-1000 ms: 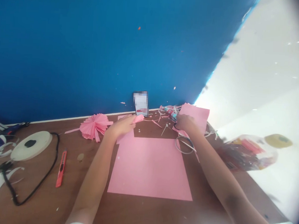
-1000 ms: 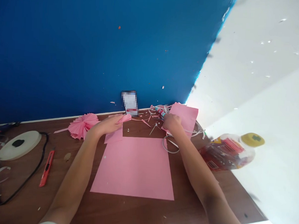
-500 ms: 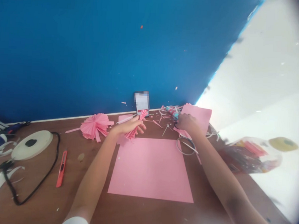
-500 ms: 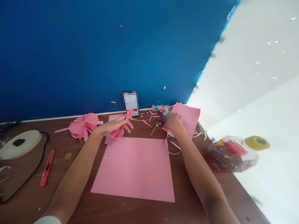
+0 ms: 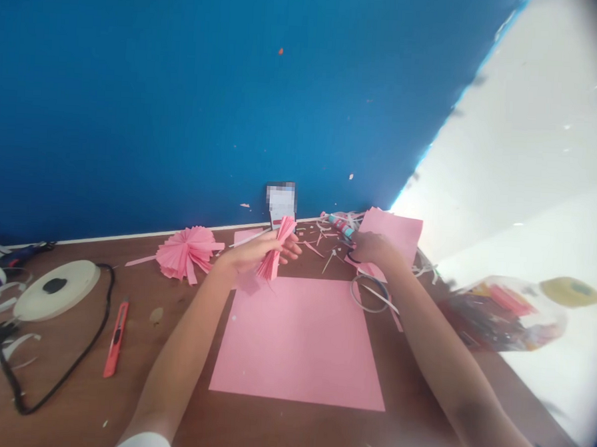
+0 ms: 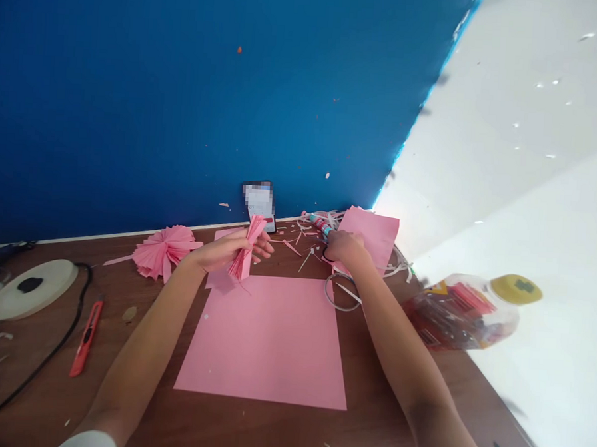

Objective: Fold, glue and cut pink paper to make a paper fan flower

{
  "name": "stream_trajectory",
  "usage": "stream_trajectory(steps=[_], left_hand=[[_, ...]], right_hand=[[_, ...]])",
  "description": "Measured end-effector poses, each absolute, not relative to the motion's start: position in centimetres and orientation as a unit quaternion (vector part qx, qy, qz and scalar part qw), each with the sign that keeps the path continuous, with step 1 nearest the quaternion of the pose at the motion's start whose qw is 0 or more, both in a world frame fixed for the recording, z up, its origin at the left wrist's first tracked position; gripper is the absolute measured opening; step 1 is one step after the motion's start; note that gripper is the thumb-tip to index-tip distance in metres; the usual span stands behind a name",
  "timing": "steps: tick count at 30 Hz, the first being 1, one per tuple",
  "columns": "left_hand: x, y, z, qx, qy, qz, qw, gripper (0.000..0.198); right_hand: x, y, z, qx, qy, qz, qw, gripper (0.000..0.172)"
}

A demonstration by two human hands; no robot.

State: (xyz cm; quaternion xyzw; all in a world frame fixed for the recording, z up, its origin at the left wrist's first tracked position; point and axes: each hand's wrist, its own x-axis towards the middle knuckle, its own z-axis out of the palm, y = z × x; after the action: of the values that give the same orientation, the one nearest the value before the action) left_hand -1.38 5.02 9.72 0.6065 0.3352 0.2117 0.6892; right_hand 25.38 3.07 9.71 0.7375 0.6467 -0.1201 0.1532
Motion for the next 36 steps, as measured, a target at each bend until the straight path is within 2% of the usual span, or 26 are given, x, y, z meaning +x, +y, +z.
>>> stream_trajectory(steps=[6, 12, 15, 18, 20, 22, 24, 26, 32, 36], left_hand=[[-2.0, 5.3, 9.7, 0.591, 0.357, 0.224, 0.688, 0.049], [-3.1, 6.5, 8.9, 0.619, 0.423, 0.294, 0.593, 0.044], [-3.3, 6.7, 8.7, 0.569, 0.367, 0.313, 0.666, 0.043], [-2.9, 6.7, 8.0, 0.503, 0.305, 0.299, 0.751, 0.042], [-2.4, 6.8, 7.2, 0.469, 0.29, 0.29, 0.782, 0.041], [-1.9, 7.2, 6.3, 0.436, 0.286, 0.291, 0.802, 0.039], [-1.4, 7.5, 5.3, 0.409, 0.297, 0.287, 0.814, 0.035], [-1.1, 7.8, 4.6, 0.386, 0.315, 0.289, 0.817, 0.029], [-0.7, 8.2, 3.3, 0.356, 0.306, 0.307, 0.828, 0.013], [-0.3, 8.4, 2.7, 0.35, 0.326, 0.323, 0.817, 0.018]], right_hand=[[26.0, 2.7, 10.4, 0.731, 0.656, -0.127, 0.14, 0.043], [27.0, 2.1, 10.9, 0.727, 0.679, -0.094, 0.03, 0.024], [26.4, 2.4, 11.1, 0.719, 0.68, -0.091, -0.106, 0.021], [24.0, 2.7, 10.9, 0.688, 0.639, -0.107, -0.327, 0.033], [21.6, 2.8, 10.2, 0.59, 0.639, -0.196, -0.453, 0.037], [19.2, 2.7, 9.0, 0.487, 0.624, -0.3, -0.533, 0.036], [17.2, 2.5, 7.5, 0.411, 0.628, -0.375, -0.544, 0.035], [16.0, 2.3, 6.0, 0.387, 0.635, -0.4, -0.536, 0.034], [15.3, 2.1, 3.7, 0.382, 0.659, -0.409, -0.504, 0.039], [15.2, 2.0, 3.6, 0.385, 0.689, -0.385, -0.48, 0.041]])
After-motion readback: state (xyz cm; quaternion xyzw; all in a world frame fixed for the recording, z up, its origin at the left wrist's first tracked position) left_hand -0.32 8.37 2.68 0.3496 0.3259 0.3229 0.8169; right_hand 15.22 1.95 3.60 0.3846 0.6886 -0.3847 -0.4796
